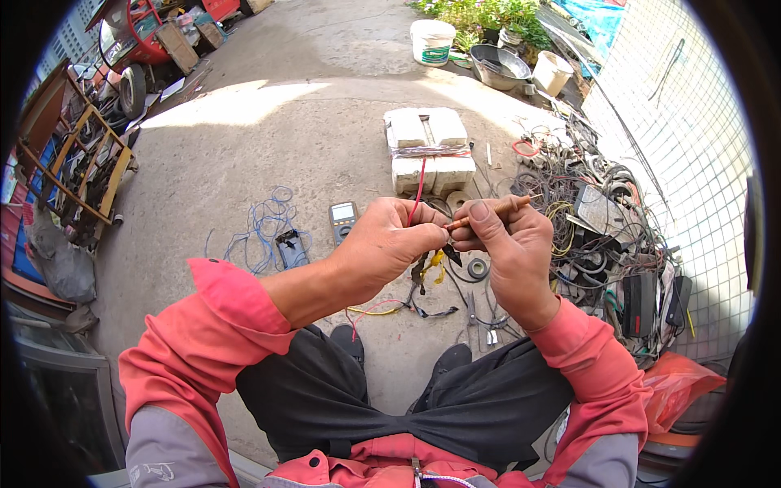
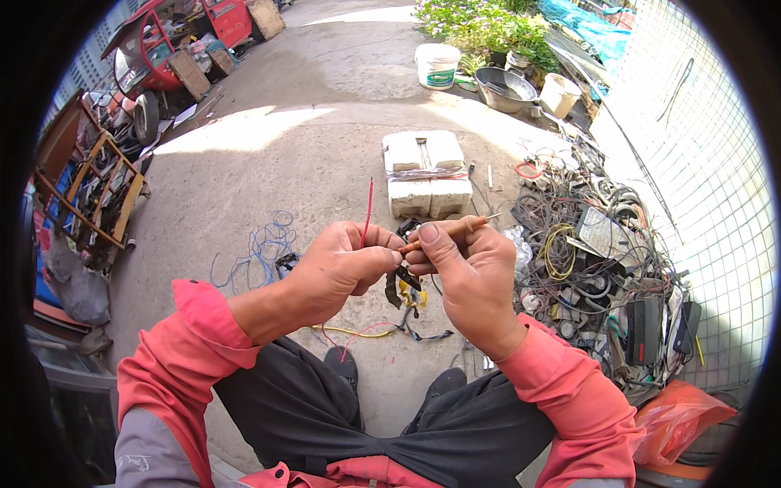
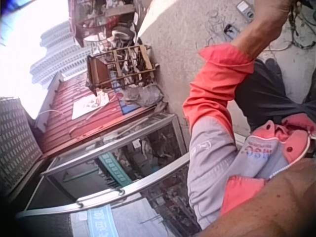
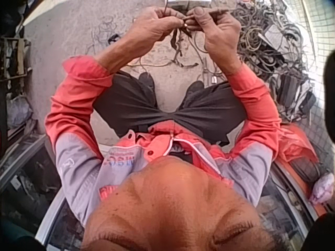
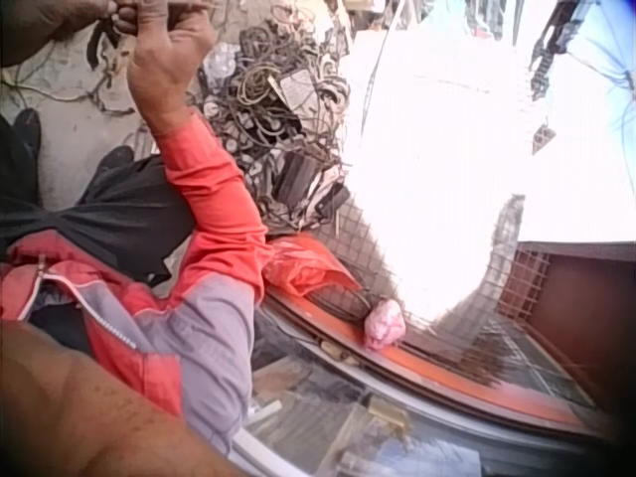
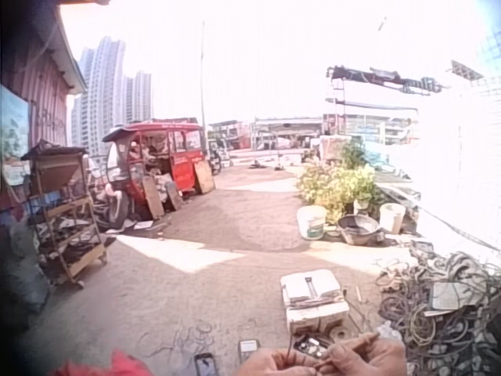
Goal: The person walks through a cluttered outdoor workshop, then sits on the ground and uses pliers to strip and twist wires. The person handles a red wire and a black wire, stripping insulation and twisting the exposed strands together.
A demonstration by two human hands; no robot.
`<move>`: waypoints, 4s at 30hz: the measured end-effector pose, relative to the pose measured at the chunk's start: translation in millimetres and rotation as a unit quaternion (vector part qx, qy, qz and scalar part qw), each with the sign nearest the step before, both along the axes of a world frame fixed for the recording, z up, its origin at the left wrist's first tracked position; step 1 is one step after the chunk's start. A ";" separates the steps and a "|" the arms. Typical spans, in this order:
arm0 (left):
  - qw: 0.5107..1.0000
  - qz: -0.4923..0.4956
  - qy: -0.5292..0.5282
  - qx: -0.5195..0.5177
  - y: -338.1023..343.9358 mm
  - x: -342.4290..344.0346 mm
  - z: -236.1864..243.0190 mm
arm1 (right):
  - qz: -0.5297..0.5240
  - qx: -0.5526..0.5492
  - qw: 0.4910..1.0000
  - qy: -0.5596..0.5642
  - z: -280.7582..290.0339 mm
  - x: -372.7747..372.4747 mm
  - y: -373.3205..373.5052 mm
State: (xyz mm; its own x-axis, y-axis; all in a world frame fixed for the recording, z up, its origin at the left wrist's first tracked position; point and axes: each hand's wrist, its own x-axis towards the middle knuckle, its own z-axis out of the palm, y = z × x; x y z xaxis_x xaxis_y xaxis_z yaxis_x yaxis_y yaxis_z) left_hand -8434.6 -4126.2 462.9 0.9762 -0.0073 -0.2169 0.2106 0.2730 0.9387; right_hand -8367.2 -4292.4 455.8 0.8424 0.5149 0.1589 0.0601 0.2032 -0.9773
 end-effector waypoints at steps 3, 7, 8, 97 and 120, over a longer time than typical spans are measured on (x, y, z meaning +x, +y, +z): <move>1.000 0.003 0.015 -0.005 0.3 -0.9 1.7 | 0.004 0.002 1.000 -0.029 -1.3 -1.4 0.5; 0.999 0.004 0.033 -0.034 1.8 -1.6 1.8 | -0.001 0.010 0.997 -0.071 -1.9 -6.6 4.0; 0.999 0.001 0.032 -0.038 2.4 -1.3 0.7 | -0.002 0.009 0.997 -0.079 -2.3 -7.2 4.3; 0.997 -0.056 -0.037 0.037 -2.2 -4.8 0.5 | 0.108 0.018 0.930 0.351 -8.4 21.0 -8.1; 0.998 -0.063 0.007 -0.026 -2.9 -4.0 2.2 | 0.024 -0.023 0.974 0.226 -7.1 13.2 -2.4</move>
State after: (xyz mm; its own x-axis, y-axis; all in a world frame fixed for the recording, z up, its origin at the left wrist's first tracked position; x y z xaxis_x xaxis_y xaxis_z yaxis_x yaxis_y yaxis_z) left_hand -8438.6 -4129.1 465.1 0.9638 -0.1405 -0.2265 0.2589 0.2918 0.9208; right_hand -8354.0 -4294.7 448.7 0.7964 0.5524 -0.2460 -0.3862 0.1515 -0.9099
